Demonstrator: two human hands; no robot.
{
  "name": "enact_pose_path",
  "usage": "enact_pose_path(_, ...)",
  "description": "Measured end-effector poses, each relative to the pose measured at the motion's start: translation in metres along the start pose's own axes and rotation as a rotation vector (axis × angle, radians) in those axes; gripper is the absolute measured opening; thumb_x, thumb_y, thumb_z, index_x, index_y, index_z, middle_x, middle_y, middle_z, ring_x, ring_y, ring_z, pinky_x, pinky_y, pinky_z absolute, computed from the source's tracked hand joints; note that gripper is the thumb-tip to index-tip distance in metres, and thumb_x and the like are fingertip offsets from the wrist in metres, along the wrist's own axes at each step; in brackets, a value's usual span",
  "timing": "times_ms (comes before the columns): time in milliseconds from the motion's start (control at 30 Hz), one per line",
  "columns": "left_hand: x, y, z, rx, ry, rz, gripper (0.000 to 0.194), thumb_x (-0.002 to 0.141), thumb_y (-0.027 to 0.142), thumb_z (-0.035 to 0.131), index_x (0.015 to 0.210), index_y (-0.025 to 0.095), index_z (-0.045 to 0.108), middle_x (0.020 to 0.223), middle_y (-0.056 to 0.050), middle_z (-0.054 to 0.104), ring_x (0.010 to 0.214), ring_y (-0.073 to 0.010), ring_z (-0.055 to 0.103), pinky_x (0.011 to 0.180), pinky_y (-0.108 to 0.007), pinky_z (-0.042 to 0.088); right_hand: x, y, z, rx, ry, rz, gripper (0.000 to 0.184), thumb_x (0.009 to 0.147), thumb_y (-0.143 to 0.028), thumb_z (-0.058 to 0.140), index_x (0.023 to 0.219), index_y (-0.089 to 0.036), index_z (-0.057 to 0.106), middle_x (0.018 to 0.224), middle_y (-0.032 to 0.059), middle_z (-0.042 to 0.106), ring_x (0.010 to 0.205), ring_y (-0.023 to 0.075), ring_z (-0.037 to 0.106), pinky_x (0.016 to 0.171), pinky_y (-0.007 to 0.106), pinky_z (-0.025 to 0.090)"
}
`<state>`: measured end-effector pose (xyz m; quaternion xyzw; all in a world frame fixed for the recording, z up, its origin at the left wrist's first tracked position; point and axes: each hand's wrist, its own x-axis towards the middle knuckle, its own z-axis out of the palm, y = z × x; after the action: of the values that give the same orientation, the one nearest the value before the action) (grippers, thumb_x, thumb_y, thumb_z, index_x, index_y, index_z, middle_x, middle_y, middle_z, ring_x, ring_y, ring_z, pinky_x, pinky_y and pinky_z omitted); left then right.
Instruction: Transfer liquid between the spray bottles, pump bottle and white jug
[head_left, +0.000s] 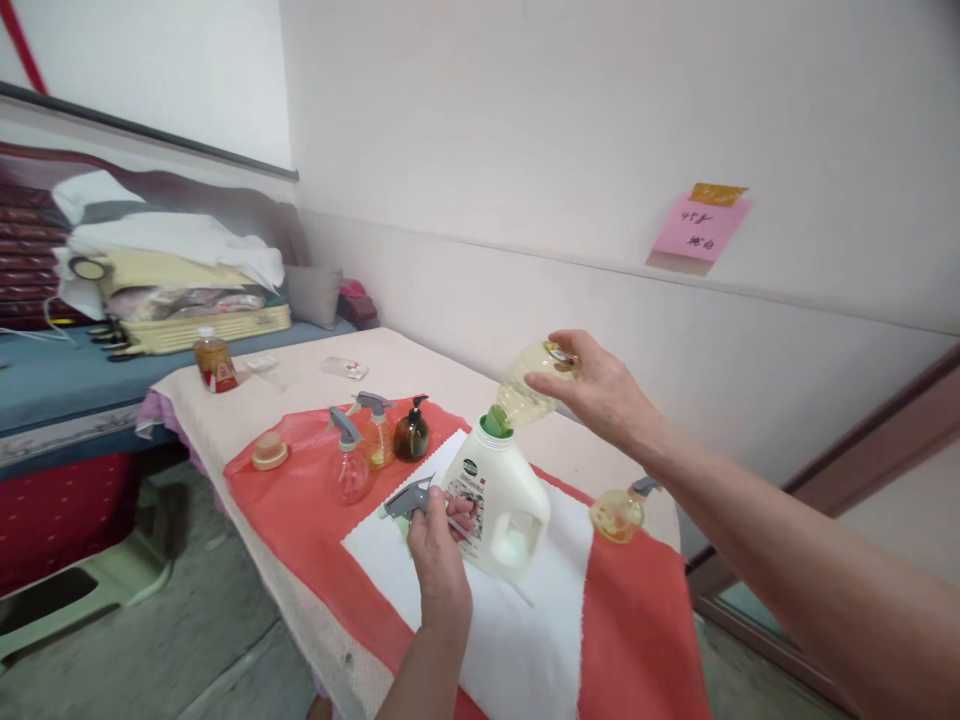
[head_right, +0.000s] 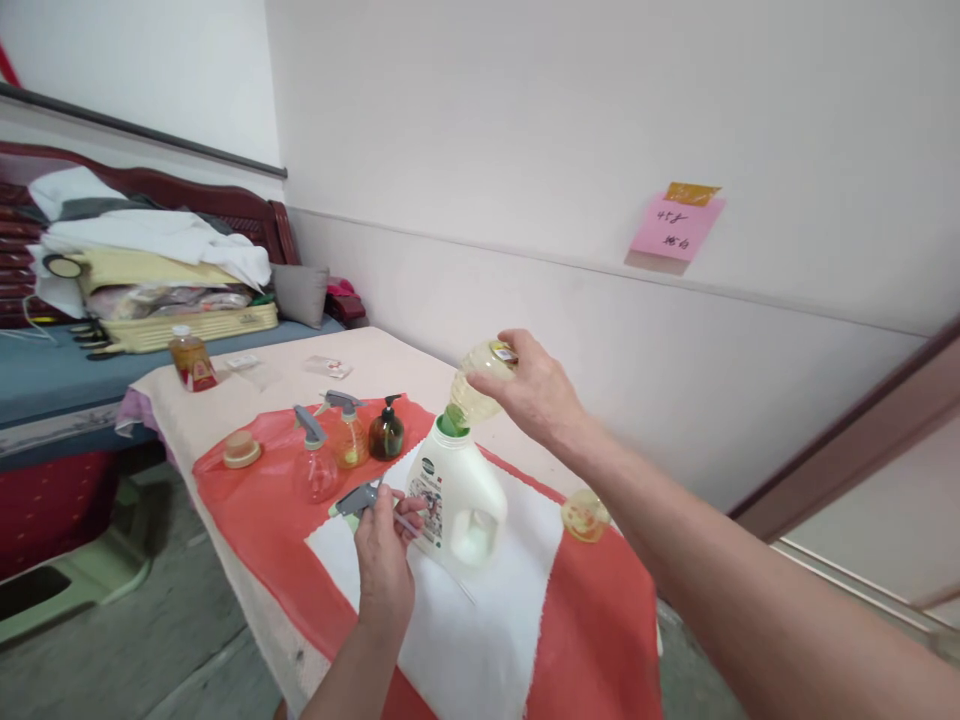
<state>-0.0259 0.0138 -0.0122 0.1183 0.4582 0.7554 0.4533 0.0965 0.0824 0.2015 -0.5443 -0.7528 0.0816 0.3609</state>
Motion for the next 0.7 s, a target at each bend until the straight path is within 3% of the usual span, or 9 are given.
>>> enact_pose_path(100, -0.001, 0.001, 0.001, 0.008, -0.004, -0.001, 0.04, 0.084, 0.058, 0.054, 0.087, 0.018, 0.054, 0.074, -0.005, 0.068, 0.057, -0.0137, 0.055, 0.061, -0.029, 0.045, -0.025, 0.022, -0.003, 0.136, 0.064, 0.09, 0.07, 0.069, -0.049, 0.073, 0.13, -0.026, 0.049, 0.128, 0.0098, 0.058, 0.114, 0.0311, 0.056, 0.095, 0.048, 0.044)
enact_pose_path(200, -0.002, 0.002, 0.001, 0.034, -0.014, 0.02, 0.041, 0.084, 0.058, 0.052, 0.088, 0.017, 0.055, 0.074, -0.005, 0.069, 0.057, -0.0138, 0.056, 0.059, -0.028, 0.043, -0.066, 0.059, 0.006, 0.411, 0.132, 0.274, 0.074, 0.063, -0.048, 0.08, 0.129, -0.032, 0.05, 0.133, 0.0072, 0.055, 0.117, 0.0316, 0.055, 0.094, 0.047, 0.047)
enact_pose_path(333, -0.002, 0.001, 0.003, 0.082, -0.001, 0.045, 0.041, 0.085, 0.057, 0.051, 0.088, 0.017, 0.054, 0.072, -0.005, 0.068, 0.057, -0.0137, 0.056, 0.055, -0.027, 0.041, -0.133, 0.112, 0.035, 1.113, 0.098, 0.635, 0.049, 0.071, -0.045, 0.075, 0.114, -0.028, 0.062, 0.125, 0.0062, 0.062, 0.111, 0.0282, 0.06, 0.085, 0.04, 0.053)
enact_pose_path(433, -0.001, 0.0, 0.004, 0.113, -0.003, 0.082, 0.041, 0.086, 0.058, 0.05, 0.086, 0.017, 0.053, 0.07, -0.004, 0.067, 0.054, -0.0129, 0.054, 0.051, -0.025, 0.039, -0.18, 0.143, 0.056, 1.461, 0.146, 0.866, 0.042, 0.074, -0.047, 0.07, 0.111, -0.029, 0.065, 0.118, 0.0044, 0.067, 0.105, 0.0267, 0.064, 0.076, 0.037, 0.056)
enact_pose_path(533, 0.0, 0.0, 0.004, 0.12, -0.016, 0.14, 0.043, 0.085, 0.06, 0.05, 0.086, 0.017, 0.052, 0.07, -0.005, 0.067, 0.052, -0.0117, 0.052, 0.047, -0.024, 0.037, -0.214, 0.165, 0.069, 1.512, 0.224, 0.906, 0.041, 0.078, -0.047, 0.065, 0.116, -0.031, 0.065, 0.117, 0.0036, 0.069, 0.107, 0.0257, 0.063, 0.075, 0.035, 0.056)
enact_pose_path(700, 0.003, 0.003, 0.003, 0.048, 0.058, 0.227, 0.041, 0.083, 0.057, 0.053, 0.084, 0.016, 0.052, 0.073, -0.006, 0.068, 0.055, -0.012, 0.054, 0.049, -0.023, 0.039, -0.231, 0.182, 0.07, 1.327, 0.024, 0.83, 0.047, 0.075, -0.049, 0.068, 0.116, -0.026, 0.065, 0.122, 0.0077, 0.066, 0.107, 0.0297, 0.061, 0.087, 0.041, 0.05)
